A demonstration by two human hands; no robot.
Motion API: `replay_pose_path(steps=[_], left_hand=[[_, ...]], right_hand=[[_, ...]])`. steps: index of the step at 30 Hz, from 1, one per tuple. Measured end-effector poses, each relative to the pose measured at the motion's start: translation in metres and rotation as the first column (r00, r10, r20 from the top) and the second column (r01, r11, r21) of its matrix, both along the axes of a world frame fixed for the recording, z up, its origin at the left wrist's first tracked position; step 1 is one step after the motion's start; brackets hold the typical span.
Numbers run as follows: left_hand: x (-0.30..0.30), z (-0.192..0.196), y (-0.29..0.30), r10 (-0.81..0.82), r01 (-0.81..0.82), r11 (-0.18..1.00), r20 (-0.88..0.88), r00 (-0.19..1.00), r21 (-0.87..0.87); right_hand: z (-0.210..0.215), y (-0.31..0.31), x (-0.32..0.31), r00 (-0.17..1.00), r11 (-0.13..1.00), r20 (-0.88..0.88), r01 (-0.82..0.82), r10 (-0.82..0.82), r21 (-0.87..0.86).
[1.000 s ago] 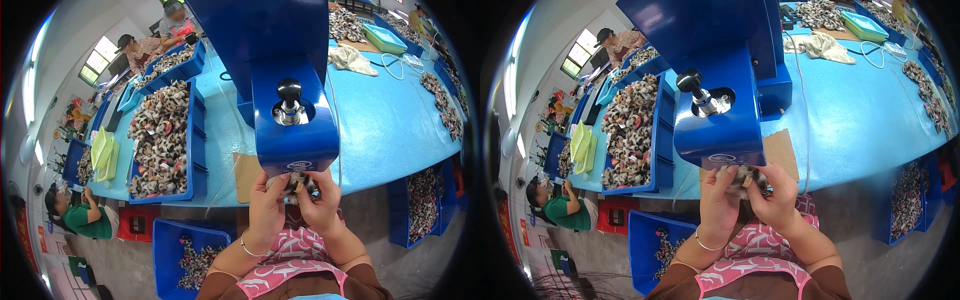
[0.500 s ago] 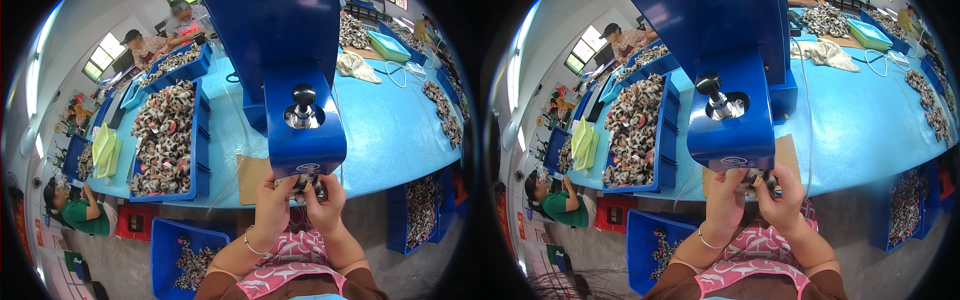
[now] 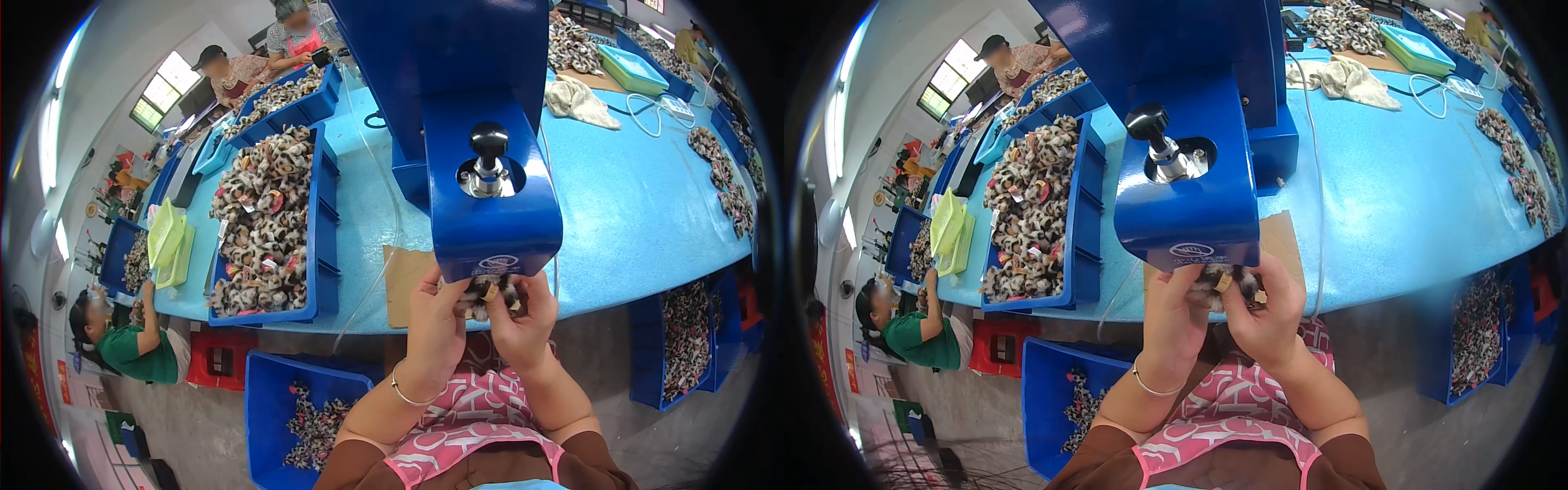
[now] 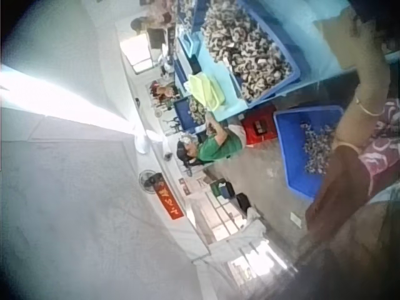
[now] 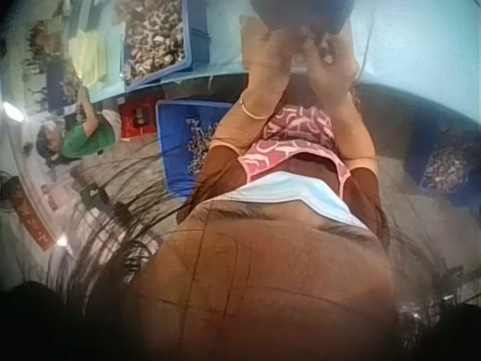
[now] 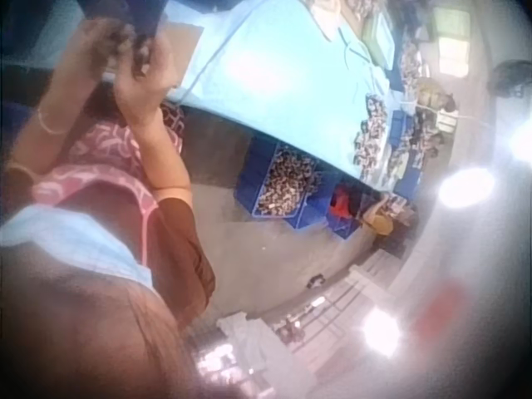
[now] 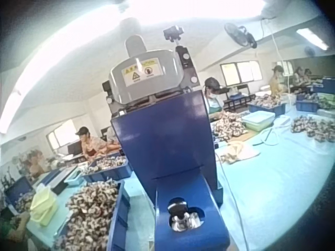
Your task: The person takes plush toys from a container, attaches tags and accessories to each plush toy by hand, and fastens them using a machine.
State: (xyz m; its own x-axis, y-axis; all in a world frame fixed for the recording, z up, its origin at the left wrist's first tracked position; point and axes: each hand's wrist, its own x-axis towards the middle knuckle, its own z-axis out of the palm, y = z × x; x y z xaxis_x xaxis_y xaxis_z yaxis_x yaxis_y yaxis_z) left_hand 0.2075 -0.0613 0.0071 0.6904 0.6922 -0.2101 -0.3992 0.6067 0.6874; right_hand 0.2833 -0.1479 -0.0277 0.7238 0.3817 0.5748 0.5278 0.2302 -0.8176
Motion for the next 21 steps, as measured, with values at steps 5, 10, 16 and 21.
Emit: replay_pose_path(steps=[5,10,16,21], left_hand=[[-0.002,-0.001,0.0,0.021,-0.021,1.0,0.062,0.998,0.007],[-0.005,-0.009,0.004,0.004,-0.005,1.0,0.102,0.995,0.007],[-0.008,-0.013,0.004,-0.005,0.005,1.0,0.096,0.995,0.006],[-0.008,-0.011,0.001,-0.006,0.007,1.0,0.083,0.997,-0.011]], right_hand=[[-0.001,0.001,-0.003,0.999,1.0,-0.049,0.011,-0.011,-0.002],[-0.003,0.007,-0.001,0.999,1.0,0.034,0.029,-0.029,0.004],[0.01,0.005,-0.003,0.997,1.0,0.08,0.013,-0.013,0.004],[0.006,0.004,-0.002,0.994,1.0,0.108,0.007,-0.01,0.029]])
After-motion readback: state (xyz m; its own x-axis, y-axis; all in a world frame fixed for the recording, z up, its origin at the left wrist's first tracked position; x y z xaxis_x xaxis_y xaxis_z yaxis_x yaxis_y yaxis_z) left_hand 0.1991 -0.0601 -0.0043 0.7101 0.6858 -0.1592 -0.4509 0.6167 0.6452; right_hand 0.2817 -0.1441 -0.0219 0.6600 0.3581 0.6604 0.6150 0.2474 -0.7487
